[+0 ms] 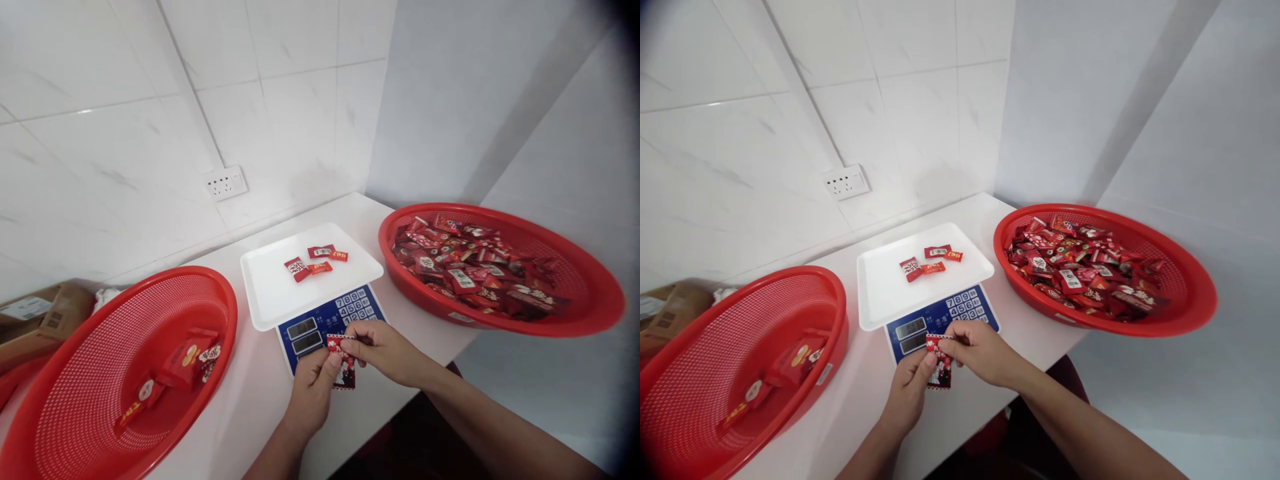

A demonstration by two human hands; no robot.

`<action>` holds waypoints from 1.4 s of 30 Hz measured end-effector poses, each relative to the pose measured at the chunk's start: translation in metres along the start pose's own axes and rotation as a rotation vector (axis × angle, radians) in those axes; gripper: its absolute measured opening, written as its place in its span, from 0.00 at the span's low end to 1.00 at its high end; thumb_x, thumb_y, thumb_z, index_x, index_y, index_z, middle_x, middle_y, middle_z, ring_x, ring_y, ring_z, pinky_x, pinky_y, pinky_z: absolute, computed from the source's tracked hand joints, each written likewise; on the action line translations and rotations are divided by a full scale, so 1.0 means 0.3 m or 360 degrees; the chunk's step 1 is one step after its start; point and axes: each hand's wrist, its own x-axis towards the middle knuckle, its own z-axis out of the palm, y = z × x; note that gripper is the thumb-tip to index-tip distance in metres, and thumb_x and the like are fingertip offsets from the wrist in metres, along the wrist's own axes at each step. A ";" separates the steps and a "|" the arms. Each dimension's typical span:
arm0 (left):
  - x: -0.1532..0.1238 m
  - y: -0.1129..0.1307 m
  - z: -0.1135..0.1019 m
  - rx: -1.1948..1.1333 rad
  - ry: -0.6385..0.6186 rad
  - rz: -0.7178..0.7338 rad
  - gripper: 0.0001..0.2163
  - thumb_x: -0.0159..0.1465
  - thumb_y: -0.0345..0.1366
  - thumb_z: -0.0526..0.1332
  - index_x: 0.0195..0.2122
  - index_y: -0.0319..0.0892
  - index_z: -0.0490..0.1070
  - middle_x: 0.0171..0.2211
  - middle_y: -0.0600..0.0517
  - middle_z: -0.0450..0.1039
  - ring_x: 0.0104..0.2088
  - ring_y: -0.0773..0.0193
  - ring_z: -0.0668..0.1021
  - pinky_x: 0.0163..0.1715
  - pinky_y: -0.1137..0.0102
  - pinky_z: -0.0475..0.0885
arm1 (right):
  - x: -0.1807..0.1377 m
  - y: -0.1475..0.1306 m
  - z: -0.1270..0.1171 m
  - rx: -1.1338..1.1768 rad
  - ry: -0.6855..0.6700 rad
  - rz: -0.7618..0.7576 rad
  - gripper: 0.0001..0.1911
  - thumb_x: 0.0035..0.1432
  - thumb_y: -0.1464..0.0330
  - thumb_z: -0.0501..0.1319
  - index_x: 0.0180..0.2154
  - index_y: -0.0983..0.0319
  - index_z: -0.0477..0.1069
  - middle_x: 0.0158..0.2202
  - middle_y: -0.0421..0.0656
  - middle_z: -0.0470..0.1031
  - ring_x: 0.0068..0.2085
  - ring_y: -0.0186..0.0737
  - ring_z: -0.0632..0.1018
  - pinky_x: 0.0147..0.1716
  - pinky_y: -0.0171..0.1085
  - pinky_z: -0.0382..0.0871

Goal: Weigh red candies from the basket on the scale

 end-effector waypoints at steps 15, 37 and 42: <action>-0.008 -0.035 0.008 -0.0045 0.0113 -0.0146 0.27 0.65 0.52 0.44 0.28 0.37 0.74 0.20 0.51 0.71 0.24 0.64 0.71 0.28 0.71 0.65 | 0.016 0.015 -0.012 0.0181 0.0136 0.0119 0.16 0.53 0.57 0.57 0.21 0.61 0.63 0.18 0.35 0.63 0.22 0.31 0.65 0.23 0.32 0.57; -0.012 -0.054 0.009 0.0146 0.0042 -0.0118 0.17 0.61 0.48 0.54 0.24 0.40 0.67 0.23 0.52 0.69 0.27 0.65 0.69 0.30 0.71 0.63 | 0.139 -0.012 -0.122 -0.0821 0.0728 -0.0533 0.18 0.57 0.65 0.53 0.49 0.58 0.71 0.49 0.47 0.74 0.48 0.46 0.73 0.50 0.49 0.65; -0.016 -0.047 0.016 0.0371 -0.0023 -0.0064 0.16 0.60 0.46 0.54 0.24 0.39 0.69 0.24 0.50 0.70 0.29 0.63 0.70 0.31 0.70 0.63 | 0.208 -0.030 -0.104 -0.1331 0.0414 -0.0535 0.18 0.60 0.68 0.51 0.50 0.60 0.71 0.55 0.45 0.69 0.58 0.49 0.64 0.57 0.54 0.56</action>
